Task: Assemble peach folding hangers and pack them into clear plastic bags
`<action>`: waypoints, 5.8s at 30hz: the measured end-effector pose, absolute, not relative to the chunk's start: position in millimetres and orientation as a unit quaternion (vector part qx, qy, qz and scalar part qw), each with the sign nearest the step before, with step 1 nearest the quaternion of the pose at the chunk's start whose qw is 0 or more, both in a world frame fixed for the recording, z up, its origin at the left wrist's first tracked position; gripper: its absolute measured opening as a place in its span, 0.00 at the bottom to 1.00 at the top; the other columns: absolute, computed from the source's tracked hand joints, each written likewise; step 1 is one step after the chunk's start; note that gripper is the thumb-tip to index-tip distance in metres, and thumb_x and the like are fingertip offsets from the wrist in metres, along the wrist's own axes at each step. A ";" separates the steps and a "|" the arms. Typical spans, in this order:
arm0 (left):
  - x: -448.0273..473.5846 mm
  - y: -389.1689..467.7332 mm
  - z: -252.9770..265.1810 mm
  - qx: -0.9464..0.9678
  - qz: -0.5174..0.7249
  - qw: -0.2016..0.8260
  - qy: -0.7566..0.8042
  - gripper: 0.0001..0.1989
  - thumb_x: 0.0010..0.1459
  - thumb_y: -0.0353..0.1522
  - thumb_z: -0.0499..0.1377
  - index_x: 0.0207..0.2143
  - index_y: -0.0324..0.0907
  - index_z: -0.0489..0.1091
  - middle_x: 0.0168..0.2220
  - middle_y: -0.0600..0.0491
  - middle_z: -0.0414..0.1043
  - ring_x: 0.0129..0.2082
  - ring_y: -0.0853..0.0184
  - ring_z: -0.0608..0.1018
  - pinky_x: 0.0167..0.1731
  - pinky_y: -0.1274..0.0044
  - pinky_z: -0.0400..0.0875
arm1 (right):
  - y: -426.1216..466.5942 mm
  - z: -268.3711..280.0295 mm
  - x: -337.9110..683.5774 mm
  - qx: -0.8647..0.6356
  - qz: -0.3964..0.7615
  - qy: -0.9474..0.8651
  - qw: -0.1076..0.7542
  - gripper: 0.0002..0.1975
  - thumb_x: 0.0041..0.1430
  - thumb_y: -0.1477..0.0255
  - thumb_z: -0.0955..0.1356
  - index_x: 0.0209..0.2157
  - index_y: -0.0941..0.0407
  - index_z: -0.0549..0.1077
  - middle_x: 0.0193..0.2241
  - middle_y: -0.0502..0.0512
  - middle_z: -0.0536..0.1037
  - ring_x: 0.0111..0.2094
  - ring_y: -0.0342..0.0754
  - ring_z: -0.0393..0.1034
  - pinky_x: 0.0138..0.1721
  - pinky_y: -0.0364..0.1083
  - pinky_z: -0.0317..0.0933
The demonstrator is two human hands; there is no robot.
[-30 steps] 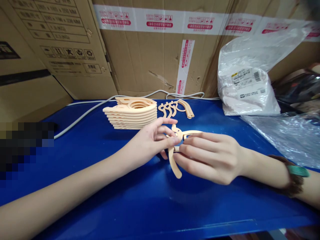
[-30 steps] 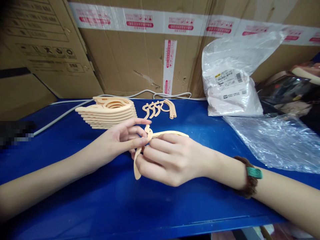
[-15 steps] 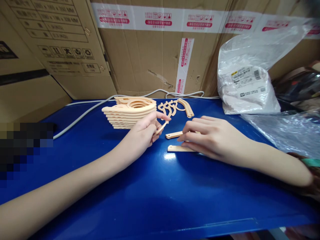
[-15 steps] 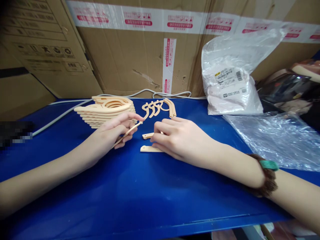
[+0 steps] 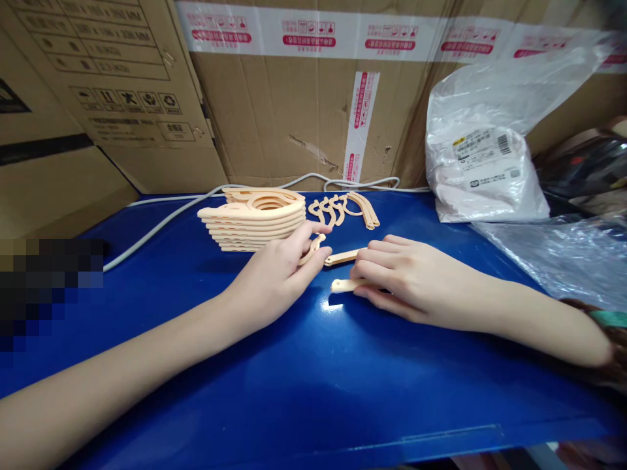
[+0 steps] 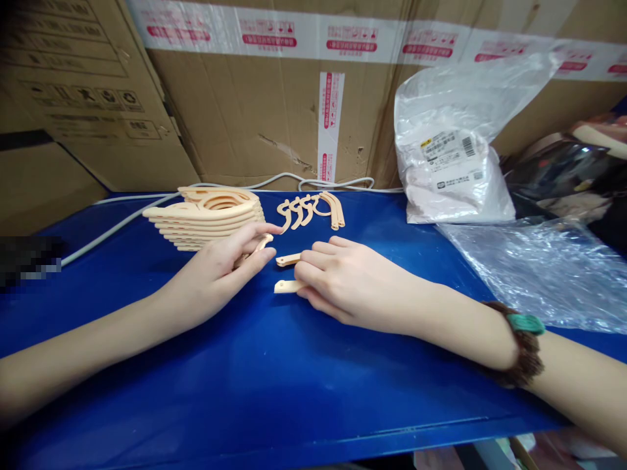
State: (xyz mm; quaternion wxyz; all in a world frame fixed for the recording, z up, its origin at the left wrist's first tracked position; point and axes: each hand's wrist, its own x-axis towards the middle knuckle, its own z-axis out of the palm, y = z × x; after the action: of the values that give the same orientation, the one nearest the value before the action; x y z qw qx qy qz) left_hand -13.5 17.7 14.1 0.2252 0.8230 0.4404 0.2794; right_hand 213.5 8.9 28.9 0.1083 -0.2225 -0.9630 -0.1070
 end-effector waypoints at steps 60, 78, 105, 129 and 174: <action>-12.1 24.1 8.5 0.770 0.358 0.303 0.432 0.08 0.65 0.37 0.55 0.38 0.41 0.64 0.28 0.59 0.62 0.26 0.72 0.65 0.28 0.78 0.58 | 8.6 21.6 215.9 -0.252 -0.123 -0.955 0.102 0.16 0.71 0.71 0.56 0.44 0.61 0.73 0.32 0.54 0.76 0.29 0.47 0.71 0.30 0.46 0.57; -12.6 26.2 9.3 0.777 0.354 0.287 0.433 0.09 0.65 0.36 0.54 0.42 0.40 0.66 0.31 0.58 0.63 0.28 0.72 0.66 0.29 0.77 0.59 | 14.1 16.1 214.6 -0.218 -0.180 -0.950 0.130 0.11 0.68 0.76 0.59 0.43 0.62 0.72 0.29 0.54 0.75 0.29 0.47 0.69 0.32 0.45 0.58; -13.9 27.5 9.1 0.799 0.310 0.228 0.461 0.13 0.63 0.39 0.53 0.38 0.39 0.71 0.25 0.58 0.63 0.25 0.69 0.65 0.28 0.76 0.58 | 20.9 12.5 221.2 -0.278 -0.069 -0.943 0.170 0.16 0.70 0.70 0.61 0.52 0.58 0.75 0.35 0.56 0.81 0.35 0.47 0.77 0.34 0.43 0.63; -12.0 10.1 21.6 0.840 0.241 0.146 0.464 0.10 0.66 0.36 0.43 0.29 0.45 0.53 0.26 0.55 0.62 0.25 0.65 0.67 0.27 0.73 0.56 | 23.8 13.2 225.9 -0.282 -0.119 -0.935 0.180 0.18 0.71 0.67 0.61 0.56 0.55 0.73 0.37 0.56 0.82 0.34 0.45 0.77 0.31 0.41 0.63; -18.2 20.0 18.2 0.874 0.158 0.135 0.440 0.14 0.62 0.38 0.40 0.26 0.44 0.57 0.21 0.56 0.62 0.23 0.66 0.66 0.26 0.74 0.53 | 20.6 10.6 221.4 -0.258 -0.179 -0.933 0.175 0.17 0.72 0.70 0.58 0.55 0.61 0.70 0.35 0.54 0.80 0.35 0.46 0.75 0.31 0.43 0.60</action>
State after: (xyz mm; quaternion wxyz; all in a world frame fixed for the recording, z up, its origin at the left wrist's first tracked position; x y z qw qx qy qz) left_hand -18.2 20.0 18.2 0.1355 0.8735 0.4401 0.1579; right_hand 221.4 20.6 10.6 0.1749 -0.2584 -0.9331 -0.1785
